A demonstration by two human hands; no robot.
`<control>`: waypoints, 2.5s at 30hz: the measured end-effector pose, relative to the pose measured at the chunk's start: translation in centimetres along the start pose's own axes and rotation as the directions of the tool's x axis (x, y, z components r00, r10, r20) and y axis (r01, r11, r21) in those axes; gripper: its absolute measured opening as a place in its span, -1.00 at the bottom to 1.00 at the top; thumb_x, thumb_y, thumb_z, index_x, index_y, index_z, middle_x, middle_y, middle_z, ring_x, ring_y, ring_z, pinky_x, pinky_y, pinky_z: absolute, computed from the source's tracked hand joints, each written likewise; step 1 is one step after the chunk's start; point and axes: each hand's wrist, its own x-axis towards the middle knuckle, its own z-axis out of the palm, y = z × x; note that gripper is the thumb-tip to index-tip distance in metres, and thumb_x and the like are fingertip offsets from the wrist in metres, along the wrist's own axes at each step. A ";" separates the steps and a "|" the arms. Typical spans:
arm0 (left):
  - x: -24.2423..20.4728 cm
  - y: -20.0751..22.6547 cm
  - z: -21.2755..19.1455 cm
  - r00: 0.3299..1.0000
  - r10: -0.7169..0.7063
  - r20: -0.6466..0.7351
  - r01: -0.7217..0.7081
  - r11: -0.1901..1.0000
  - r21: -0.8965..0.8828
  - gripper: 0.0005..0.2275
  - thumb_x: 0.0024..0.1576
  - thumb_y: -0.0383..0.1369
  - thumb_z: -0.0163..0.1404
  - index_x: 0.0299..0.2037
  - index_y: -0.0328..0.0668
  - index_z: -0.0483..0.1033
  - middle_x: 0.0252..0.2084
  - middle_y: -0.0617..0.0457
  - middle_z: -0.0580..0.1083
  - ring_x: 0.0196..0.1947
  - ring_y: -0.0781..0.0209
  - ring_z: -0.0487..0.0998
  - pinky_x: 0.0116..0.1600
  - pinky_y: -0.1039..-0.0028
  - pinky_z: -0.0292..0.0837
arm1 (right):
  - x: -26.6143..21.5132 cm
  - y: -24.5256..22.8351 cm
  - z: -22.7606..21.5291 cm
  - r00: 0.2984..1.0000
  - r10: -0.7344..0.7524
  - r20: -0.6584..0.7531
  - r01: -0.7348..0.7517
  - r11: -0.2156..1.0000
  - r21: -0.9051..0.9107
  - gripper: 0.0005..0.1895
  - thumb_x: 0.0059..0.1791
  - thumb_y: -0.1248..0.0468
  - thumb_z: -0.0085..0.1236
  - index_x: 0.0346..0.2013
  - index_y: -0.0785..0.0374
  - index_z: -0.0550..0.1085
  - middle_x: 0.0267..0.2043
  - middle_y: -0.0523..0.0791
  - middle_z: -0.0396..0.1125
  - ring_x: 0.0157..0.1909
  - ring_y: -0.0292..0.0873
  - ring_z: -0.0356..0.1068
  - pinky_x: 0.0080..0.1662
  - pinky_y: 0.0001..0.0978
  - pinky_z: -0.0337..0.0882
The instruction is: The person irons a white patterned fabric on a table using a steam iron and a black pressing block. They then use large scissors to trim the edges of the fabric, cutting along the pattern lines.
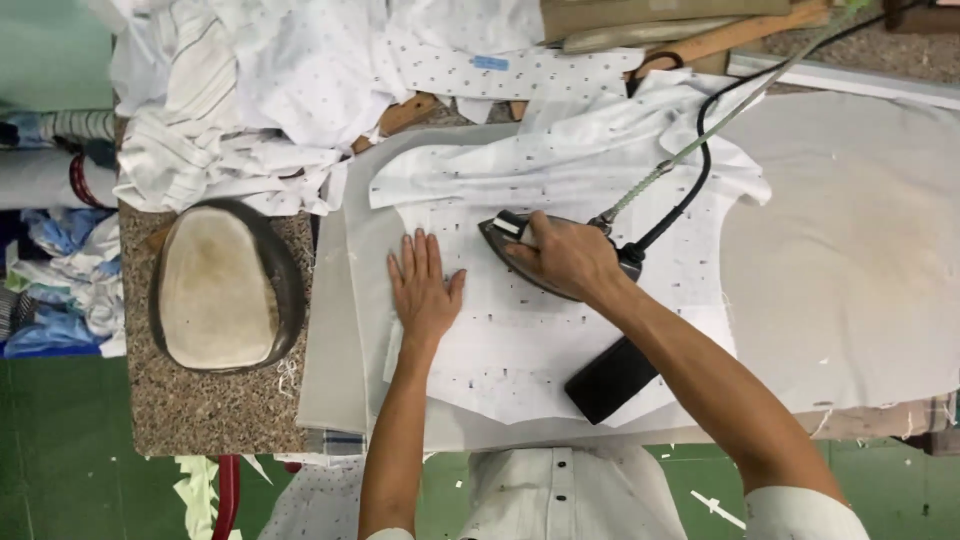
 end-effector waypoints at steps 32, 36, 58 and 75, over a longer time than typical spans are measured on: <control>-9.5 13.1 2.9 0.878 0.473 0.078 -0.479 0.869 0.121 -0.47 0.30 0.02 -0.17 0.41 -0.02 0.23 0.48 -0.21 0.11 0.44 -0.16 0.13 0.46 -0.05 -0.02 | -20.8 35.9 3.0 0.675 0.476 -0.564 -0.336 0.879 0.339 -0.39 0.24 -0.05 0.06 0.20 0.53 0.31 -0.09 0.33 0.35 -0.21 0.35 0.41 -0.18 0.17 0.38; -7.8 7.9 0.9 0.918 0.351 -0.183 -0.306 0.923 0.233 -0.50 0.33 -0.07 -0.14 0.42 -0.09 0.25 0.44 -0.30 0.19 0.39 -0.27 0.22 0.42 -0.10 0.07 | -25.0 33.9 4.8 0.670 0.202 -0.714 -0.318 0.948 -0.030 -0.49 0.10 0.30 0.26 0.25 0.56 0.36 0.21 0.33 0.28 0.06 0.42 0.25 0.02 0.24 0.30; -10.0 7.8 2.6 0.886 0.211 -0.412 -0.194 0.977 0.085 -0.48 0.17 -0.20 0.08 0.38 0.02 0.36 0.37 -0.19 0.26 0.33 -0.10 0.25 0.36 -0.01 0.05 | -17.8 24.5 7.7 0.597 0.024 -0.802 -0.279 0.944 -0.179 -0.44 -0.08 0.18 0.43 0.16 0.34 0.55 0.26 0.20 0.32 0.34 0.23 0.22 0.26 0.03 0.22; -2.8 9.4 2.7 0.933 -0.026 -0.359 0.029 1.000 0.005 -0.46 0.08 -0.07 0.16 0.30 0.11 0.44 0.17 -0.07 0.36 0.08 0.05 0.39 0.07 0.24 0.32 | 11.4 25.4 3.3 0.687 -0.326 -0.650 0.043 0.911 -0.411 -0.53 -0.01 0.31 0.20 0.20 0.00 0.46 0.17 -0.07 0.36 0.26 -0.01 0.32 0.13 -0.13 0.36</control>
